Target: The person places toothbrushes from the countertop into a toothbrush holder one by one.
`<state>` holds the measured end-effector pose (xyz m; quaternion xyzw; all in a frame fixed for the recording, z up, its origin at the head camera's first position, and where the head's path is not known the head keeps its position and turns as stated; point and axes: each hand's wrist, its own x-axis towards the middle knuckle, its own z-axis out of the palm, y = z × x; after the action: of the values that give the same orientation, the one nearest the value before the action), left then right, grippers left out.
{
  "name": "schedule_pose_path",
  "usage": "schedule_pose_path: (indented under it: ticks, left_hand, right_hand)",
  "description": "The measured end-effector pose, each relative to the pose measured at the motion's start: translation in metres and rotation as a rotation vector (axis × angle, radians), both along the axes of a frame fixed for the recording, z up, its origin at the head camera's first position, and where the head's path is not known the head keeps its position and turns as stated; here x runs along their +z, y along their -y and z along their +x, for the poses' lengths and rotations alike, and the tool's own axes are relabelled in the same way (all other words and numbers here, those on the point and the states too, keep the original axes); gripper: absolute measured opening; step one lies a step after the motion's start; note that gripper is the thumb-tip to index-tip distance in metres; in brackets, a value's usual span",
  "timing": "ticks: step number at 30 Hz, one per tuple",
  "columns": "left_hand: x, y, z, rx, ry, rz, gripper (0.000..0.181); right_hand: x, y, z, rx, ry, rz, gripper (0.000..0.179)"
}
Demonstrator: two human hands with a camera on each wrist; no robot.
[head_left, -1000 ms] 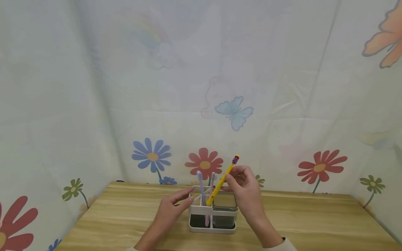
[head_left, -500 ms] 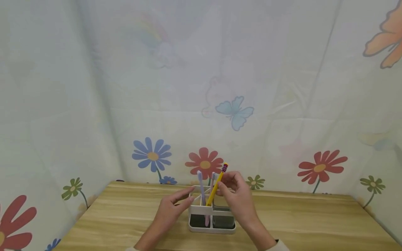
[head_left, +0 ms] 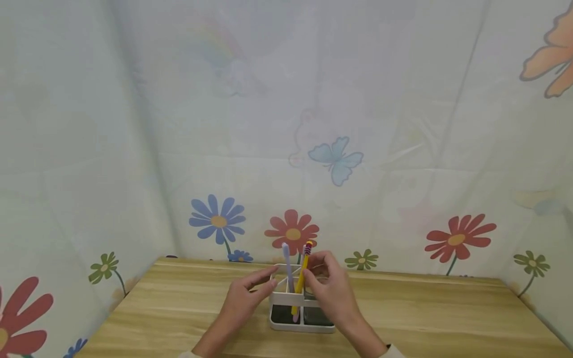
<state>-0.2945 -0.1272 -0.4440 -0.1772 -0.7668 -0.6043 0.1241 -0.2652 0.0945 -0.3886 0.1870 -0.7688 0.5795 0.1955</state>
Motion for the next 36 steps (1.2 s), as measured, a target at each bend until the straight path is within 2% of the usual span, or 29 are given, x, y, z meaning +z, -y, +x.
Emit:
schedule_pose_path:
  ticks: [13,20,28,36]
  left_hand:
    - [0.0009,-0.0007,-0.0016,0.0,0.02,-0.025,0.032]
    - [0.0007,-0.0014,-0.0029,-0.001,0.025,-0.038,0.036]
    - [0.0026,-0.0003,-0.0024,0.008,0.035,-0.035,0.034]
    - [0.0007,0.001,-0.0031,0.005,0.026,-0.032,0.036]
  right_hand:
    - [-0.0021,-0.001,-0.0011,0.003,0.015,0.109,0.022]
    - [-0.0026,-0.0032,-0.0011,0.014,0.027,0.117,0.023]
    - [-0.0031,-0.0031,-0.0026,-0.001,-0.006,0.177,0.027]
    - [-0.004,-0.0024,-0.003,0.005,-0.021,0.188,0.026]
